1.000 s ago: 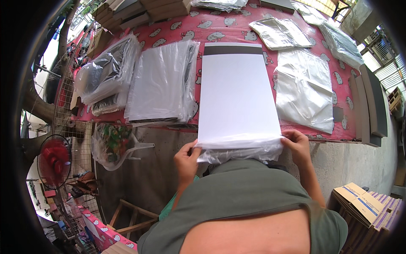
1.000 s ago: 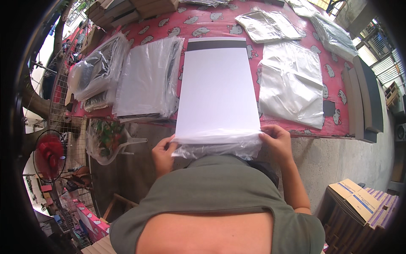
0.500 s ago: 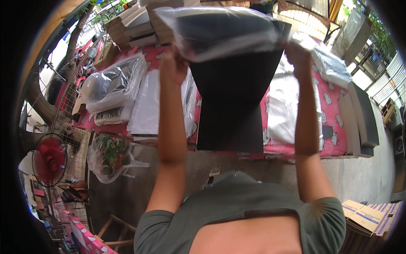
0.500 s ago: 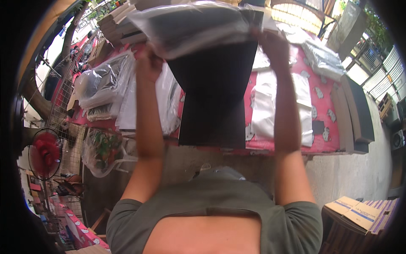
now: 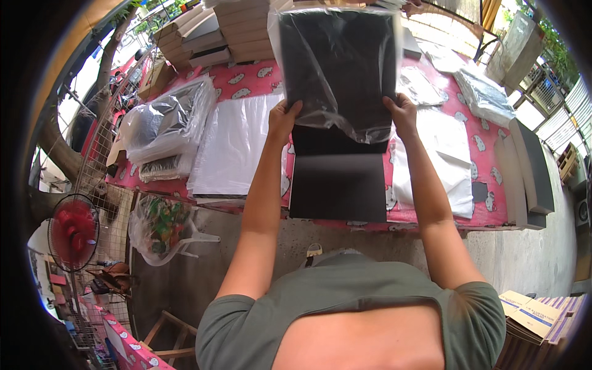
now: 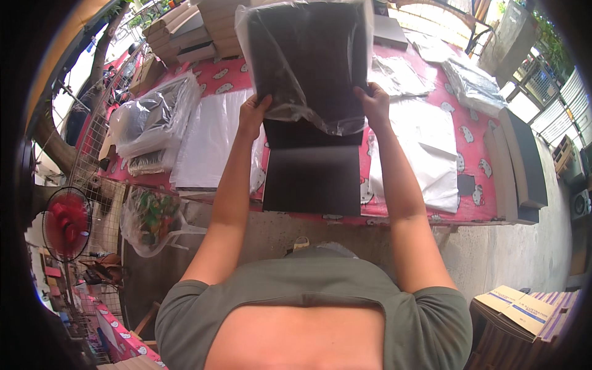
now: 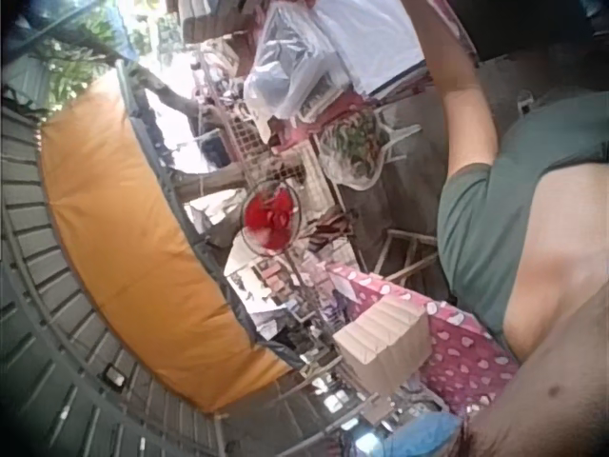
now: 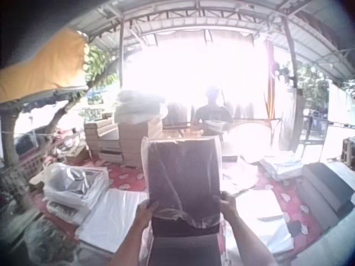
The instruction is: The person packs illustration boards into plastic bags by hand, sliding each board into a bag and then placing the bagged boards in a stack.
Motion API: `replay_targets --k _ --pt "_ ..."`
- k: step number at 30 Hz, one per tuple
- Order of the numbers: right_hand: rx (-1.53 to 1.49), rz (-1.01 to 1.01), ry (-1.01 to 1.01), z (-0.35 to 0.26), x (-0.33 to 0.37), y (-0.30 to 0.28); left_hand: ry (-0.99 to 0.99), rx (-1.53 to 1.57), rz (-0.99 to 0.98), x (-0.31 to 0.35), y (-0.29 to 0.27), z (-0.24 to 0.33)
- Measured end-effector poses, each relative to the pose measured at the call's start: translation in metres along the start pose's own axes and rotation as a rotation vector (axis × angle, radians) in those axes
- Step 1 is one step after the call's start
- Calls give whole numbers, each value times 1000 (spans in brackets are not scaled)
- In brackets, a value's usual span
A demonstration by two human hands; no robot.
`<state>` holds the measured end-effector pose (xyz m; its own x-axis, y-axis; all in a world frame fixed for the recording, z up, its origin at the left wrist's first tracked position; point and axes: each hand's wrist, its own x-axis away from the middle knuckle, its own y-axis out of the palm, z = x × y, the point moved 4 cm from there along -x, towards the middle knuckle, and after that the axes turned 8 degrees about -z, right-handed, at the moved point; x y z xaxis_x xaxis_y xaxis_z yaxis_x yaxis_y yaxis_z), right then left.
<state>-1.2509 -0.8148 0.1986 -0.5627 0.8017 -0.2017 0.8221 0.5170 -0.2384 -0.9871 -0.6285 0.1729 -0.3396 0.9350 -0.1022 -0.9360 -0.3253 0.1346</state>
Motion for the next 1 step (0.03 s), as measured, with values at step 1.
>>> replay_targets --k 1 --pt "-34 -25 73 12 5 -5 -35 50 -49 2 13 14"
